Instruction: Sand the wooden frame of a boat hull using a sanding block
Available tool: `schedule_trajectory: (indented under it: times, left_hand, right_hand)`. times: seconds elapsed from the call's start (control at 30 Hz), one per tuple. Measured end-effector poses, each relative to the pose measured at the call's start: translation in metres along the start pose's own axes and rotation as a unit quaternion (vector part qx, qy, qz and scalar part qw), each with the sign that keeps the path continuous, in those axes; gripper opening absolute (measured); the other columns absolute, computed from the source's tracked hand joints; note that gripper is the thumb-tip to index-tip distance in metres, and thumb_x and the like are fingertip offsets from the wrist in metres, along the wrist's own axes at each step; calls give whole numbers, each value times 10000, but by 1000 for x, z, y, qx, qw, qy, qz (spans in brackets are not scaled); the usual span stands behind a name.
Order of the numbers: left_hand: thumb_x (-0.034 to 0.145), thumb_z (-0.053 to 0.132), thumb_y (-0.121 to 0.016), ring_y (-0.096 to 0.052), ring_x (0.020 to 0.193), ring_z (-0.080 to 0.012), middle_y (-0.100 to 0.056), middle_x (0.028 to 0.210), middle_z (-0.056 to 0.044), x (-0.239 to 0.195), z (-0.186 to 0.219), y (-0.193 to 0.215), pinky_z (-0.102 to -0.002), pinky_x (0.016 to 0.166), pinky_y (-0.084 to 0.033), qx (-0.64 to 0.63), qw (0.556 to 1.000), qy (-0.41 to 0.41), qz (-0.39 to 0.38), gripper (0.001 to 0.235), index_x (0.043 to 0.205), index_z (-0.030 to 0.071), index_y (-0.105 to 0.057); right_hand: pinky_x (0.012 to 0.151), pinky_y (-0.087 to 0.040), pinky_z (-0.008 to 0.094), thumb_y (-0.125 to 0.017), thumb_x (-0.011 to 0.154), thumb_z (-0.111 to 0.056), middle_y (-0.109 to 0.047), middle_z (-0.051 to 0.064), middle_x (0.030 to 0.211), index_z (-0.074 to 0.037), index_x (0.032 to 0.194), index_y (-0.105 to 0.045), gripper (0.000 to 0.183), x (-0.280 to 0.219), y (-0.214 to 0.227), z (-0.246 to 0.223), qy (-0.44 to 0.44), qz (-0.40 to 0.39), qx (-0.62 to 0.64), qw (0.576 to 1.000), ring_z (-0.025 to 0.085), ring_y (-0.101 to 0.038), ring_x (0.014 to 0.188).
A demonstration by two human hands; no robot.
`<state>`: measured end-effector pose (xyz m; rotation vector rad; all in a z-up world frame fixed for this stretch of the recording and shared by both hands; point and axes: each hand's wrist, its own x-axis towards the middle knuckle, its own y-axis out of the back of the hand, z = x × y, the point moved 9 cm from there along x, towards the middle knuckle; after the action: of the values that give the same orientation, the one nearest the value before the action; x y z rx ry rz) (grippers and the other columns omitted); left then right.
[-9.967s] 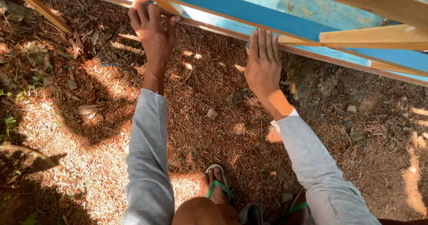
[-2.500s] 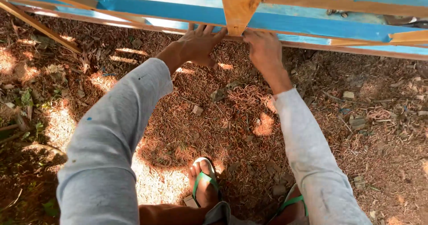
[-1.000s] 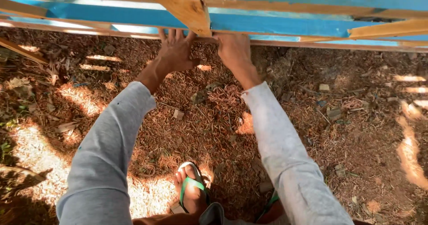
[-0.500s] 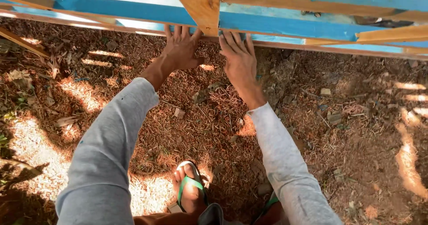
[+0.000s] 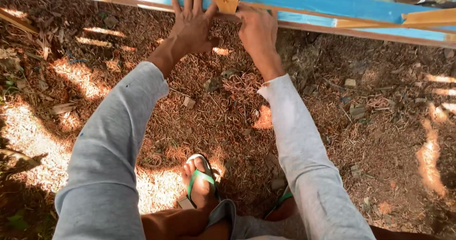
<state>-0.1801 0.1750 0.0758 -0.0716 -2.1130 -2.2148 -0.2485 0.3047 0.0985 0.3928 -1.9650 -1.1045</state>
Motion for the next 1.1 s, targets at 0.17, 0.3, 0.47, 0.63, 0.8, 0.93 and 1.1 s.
schedule_trajectory:
  times: [0.17,0.3,0.47,0.63,0.8,0.93,1.1]
  left_hand:
    - [832,650,-719,-390,1318,-530,-475,1317,-309,3,-3,-4,-841,1067,-119,11,999,15,-26,977,1563,136,-327]
    - [731,549,-786,-338,1371,-542,-421,1390,-321,0,-2,-10,-840,1074,-78,4,1000,8,-9,1078,1591,161,-264]
    - [797,632,-758,-273,1426,-542,-380,1474,-337,-1,3,1,-826,1090,-52,-10,1000,13,-4,1053,1601,143,-285]
    - [782,613,-764,-441,1267,-508,-494,1270,-277,0,1,-12,-836,1074,-129,16,999,16,-25,988,1542,144,-342]
    - [732,622,-876,-333,1432,-471,-398,1540,-254,0,-6,-9,-767,1125,-143,19,1000,21,13,1115,1571,129,-333]
    - [651,1071,-868,-372,1448,-382,-434,1555,-172,-5,-3,11,-790,1097,-236,52,997,36,50,1395,1591,240,-258]
    - [880,618,-818,-365,1532,-349,-204,1699,-230,9,-5,-21,-793,1174,-208,151,988,43,12,1196,1639,284,44]
  right_hand:
    - [1088,-243,527,-769,942,26,-675,40,1361,-139,1383,-632,490,-34,15,-7,59,-16,18,998,241,-553,1282]
    - [1032,-337,570,-731,870,88,-768,42,1234,-204,1238,-708,470,-18,21,-8,36,-45,29,998,244,-688,1120]
    - [842,-355,565,-697,959,14,-707,29,1172,-166,1221,-759,324,-12,24,-5,49,-65,53,995,277,-593,937]
    - [1149,-86,754,-727,930,69,-604,37,1488,-202,1410,-652,557,-19,9,16,50,-104,68,991,317,-486,1446]
    - [734,-524,427,-636,1056,-160,-812,7,1151,-270,1241,-837,294,-2,22,-15,194,-49,14,980,295,-739,1015]
    - [1151,-270,639,-655,1148,-67,-725,164,1500,-91,1349,-746,222,-47,34,-12,229,-23,45,972,427,-599,1442]
    - [1238,-354,338,-673,1192,-310,-794,-199,1229,-438,1207,-790,174,-10,-82,88,176,18,-273,946,69,-697,1462]
